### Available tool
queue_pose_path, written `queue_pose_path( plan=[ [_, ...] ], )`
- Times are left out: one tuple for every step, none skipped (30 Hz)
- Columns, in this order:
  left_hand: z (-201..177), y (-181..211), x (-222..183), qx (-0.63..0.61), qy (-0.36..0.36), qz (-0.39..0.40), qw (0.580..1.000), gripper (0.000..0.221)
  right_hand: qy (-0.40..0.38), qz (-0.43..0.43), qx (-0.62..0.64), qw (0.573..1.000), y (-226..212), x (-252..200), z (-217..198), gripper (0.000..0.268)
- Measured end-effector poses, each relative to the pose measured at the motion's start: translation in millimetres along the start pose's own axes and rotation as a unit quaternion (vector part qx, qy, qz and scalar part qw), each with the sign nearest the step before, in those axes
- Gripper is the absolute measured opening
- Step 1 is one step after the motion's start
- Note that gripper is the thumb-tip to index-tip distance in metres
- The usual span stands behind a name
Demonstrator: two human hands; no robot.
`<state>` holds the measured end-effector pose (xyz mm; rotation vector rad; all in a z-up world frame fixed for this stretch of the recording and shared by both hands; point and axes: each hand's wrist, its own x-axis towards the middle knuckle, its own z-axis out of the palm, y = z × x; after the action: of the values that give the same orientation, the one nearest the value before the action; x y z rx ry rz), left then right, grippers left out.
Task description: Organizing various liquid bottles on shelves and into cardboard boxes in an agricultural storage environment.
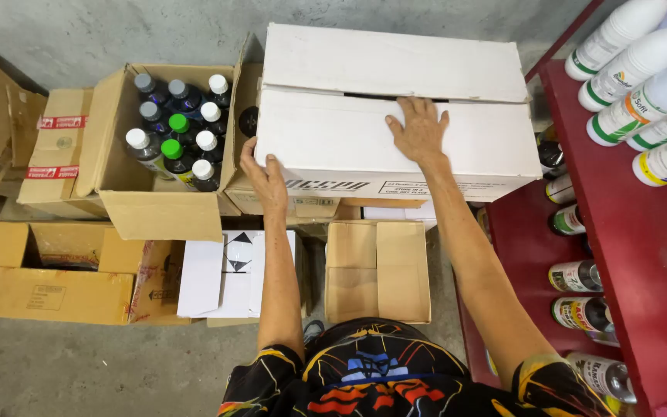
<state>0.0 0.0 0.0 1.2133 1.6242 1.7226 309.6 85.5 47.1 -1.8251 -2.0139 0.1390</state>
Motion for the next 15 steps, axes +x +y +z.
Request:
queue_pose_path(
  plan=[
    [0,2,-5,0.000,0.001,-0.001,1.000,0.053,-0.001,-0.001,-0.001,1.000,-2,-2,-4,0.057],
    [-1,4,-9,-0.004,0.005,0.016,1.000,0.056,0.041,-0.002,0.025,0.999,-3,-5,-8,0.049],
    [-1,7,-10,-0.009,0.010,0.037,0.999,0.061,0.085,-0.005,0.051,0.995,-7,-4,-13,0.041],
    [0,7,-9,-0.010,0.012,0.040,0.999,0.061,0.087,-0.008,0.052,0.995,-7,-4,-15,0.041],
    [-1,5,-12,-0.002,0.029,0.033,0.999,0.066,0.130,-0.026,0.062,0.989,-6,-6,-15,0.032],
    [-1,2,-15,0.005,0.046,0.027,0.999,0.070,0.173,-0.044,0.072,0.981,-5,-9,-16,0.024],
    [0,7,-14,0.010,0.054,0.023,0.998,0.070,0.166,-0.049,0.076,0.982,8,-10,-12,0.024],
    [1,12,-12,-0.008,0.050,-0.015,0.999,0.071,0.219,-0.089,0.169,0.957,21,-12,-8,0.019],
    [-2,16,-9,-0.026,0.054,-0.051,0.997,0.073,0.266,-0.133,0.264,0.918,30,-8,-2,0.021],
    [-2,11,-6,-0.022,0.070,-0.055,0.996,0.073,0.255,-0.143,0.271,0.917,43,-24,1,0.021],
    [-1,7,-3,-0.032,0.063,-0.055,0.996,0.072,0.313,-0.123,0.241,0.910,58,-36,1,0.025],
    [1,1,0,-0.041,0.057,-0.054,0.996,0.071,0.369,-0.103,0.211,0.899,74,-46,0,0.029],
    [-1,-1,-2,-0.038,0.068,-0.060,0.995,0.071,0.359,-0.110,0.216,0.901,87,-67,8,0.029],
    [-2,-4,-4,0.000,0.068,-0.043,0.997,0.068,0.398,-0.072,0.144,0.903,101,-86,15,0.032],
    [0,-6,-4,0.037,0.066,-0.024,0.997,0.066,0.437,-0.033,0.069,0.896,116,-105,21,0.036]
  ],
)
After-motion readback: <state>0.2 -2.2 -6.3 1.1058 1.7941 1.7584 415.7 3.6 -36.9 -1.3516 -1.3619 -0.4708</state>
